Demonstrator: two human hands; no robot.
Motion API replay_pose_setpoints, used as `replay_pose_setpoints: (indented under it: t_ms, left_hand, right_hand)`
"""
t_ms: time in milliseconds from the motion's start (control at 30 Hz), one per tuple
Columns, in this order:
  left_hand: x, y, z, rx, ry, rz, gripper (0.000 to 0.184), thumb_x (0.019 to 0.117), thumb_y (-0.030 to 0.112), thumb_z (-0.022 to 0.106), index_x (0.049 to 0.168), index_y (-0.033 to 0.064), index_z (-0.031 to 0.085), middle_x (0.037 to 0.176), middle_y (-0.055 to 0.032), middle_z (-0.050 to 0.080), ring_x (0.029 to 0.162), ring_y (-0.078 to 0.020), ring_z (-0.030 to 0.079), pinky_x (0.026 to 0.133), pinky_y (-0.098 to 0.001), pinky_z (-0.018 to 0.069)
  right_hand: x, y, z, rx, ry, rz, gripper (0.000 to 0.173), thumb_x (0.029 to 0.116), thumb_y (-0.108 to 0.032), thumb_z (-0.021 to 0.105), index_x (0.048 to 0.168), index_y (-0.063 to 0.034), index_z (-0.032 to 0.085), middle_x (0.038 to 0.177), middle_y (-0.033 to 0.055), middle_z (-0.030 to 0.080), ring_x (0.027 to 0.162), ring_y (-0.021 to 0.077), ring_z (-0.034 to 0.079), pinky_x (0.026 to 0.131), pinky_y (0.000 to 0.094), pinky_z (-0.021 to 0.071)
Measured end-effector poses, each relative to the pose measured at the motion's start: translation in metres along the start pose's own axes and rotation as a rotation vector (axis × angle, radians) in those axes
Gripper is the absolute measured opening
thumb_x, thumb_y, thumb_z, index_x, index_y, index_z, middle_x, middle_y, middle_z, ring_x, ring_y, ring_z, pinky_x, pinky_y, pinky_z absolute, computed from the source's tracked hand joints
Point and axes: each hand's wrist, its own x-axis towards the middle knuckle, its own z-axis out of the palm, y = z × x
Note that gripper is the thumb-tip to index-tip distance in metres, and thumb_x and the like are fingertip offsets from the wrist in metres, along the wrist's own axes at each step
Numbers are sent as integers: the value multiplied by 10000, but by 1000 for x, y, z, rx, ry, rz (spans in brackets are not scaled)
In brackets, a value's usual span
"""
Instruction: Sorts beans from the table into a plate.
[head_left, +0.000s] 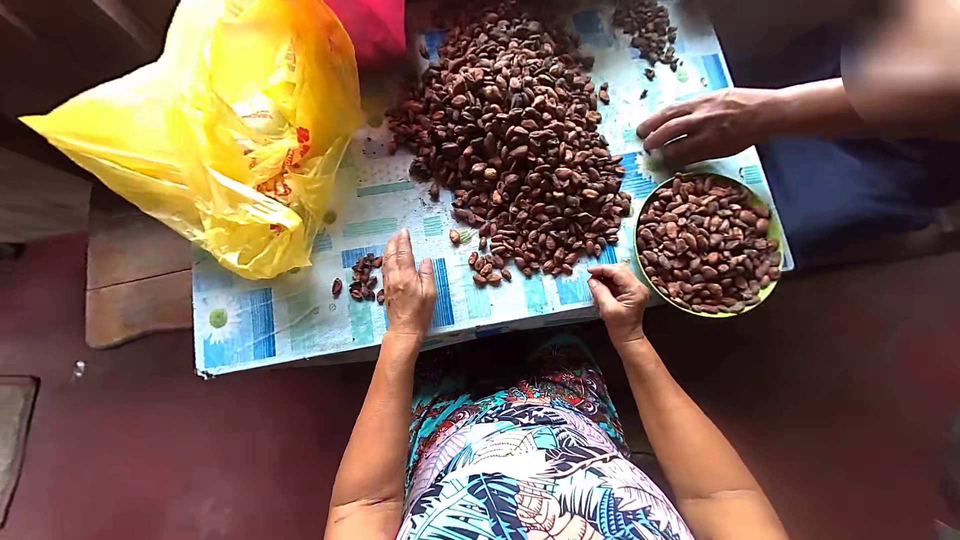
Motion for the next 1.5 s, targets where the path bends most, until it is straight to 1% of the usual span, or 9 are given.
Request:
replay_pose_setpoints:
  t_ms: [167,400,567,700,800,1033,1233,1400,1500]
  left_hand:
    - [23,28,14,-46,-148,212,347,987,-47,503,1297,-69,658,1386,-293,602,1350,-461,542,1142,-548,425]
    - [-6,38,36,-110,-273,418,447,1028,223,502,1400,6,621,1516,-280,498,1458,-472,411,1220,-569,292]
    - [-14,24,9,-287,-194,255,332,1005,151,584,1258,-30,700,1486,-315,498,1444,-462,420,1212,-547,317]
    - [-12,22,-8,-172,-25,120,230,988,54,581,1122,-50,735,1146,-257,699,1083,-392,674,970,-500,520]
    - [-10,30,-7,-146,-165,102,217,965,70,623,1105,-66,720,962,-233,705,817,-350,692,763,-501,570]
    - [-17,64,15,11,-247,154,168,927,45,683,1050,-66,714,997,-273,680,946,-449,697,786,-567,570]
    - [-28,78,-9,-225,-235,173,146,948,28,678,1060,-64,672,989,-226,673,859,-332,682,794,-451,580]
    - [-24,91,-4,-211,-263,180,316,966,195,699,1236,32,711,1003,-202,672,826,-332,679,707,-494,571]
    - [-1,69,5,-130,-280,38,328,999,178,644,1276,9,689,1137,-261,677,983,-411,692,839,-563,563]
  right_hand:
    - [0,1,-4,90,-27,49,218,881,43,599,1066,106,696,967,134,668,709,29,617,649,155,540]
    - [1,-6,-3,111,-33,90,211,901,51,593,1081,104,690,964,121,657,672,12,597,618,141,529]
    - [0,-7,-6,120,-56,97,221,912,54,592,1109,81,690,990,109,656,682,9,600,626,139,533]
    - [1,-7,-7,99,-82,128,210,944,22,576,1120,71,680,992,112,666,668,15,598,616,156,532]
    - [0,-8,-7,101,-75,144,217,949,14,581,1136,60,679,996,99,661,662,3,591,611,148,532]
    - [2,-34,-2,593,-80,332,292,956,-19,463,1120,-107,688,938,-47,725,688,35,661,630,216,584]
    - [-2,-104,40,1015,-320,1014,462,1066,-173,203,1289,-18,577,1155,97,720,1030,195,721,929,361,585]
    - [13,-103,52,1293,-160,1157,487,1105,-238,224,1131,-42,668,1017,84,738,921,176,731,871,328,602]
    - [24,-85,44,1022,-103,1015,421,1097,-174,280,1006,-80,680,810,-12,692,685,72,653,648,223,562]
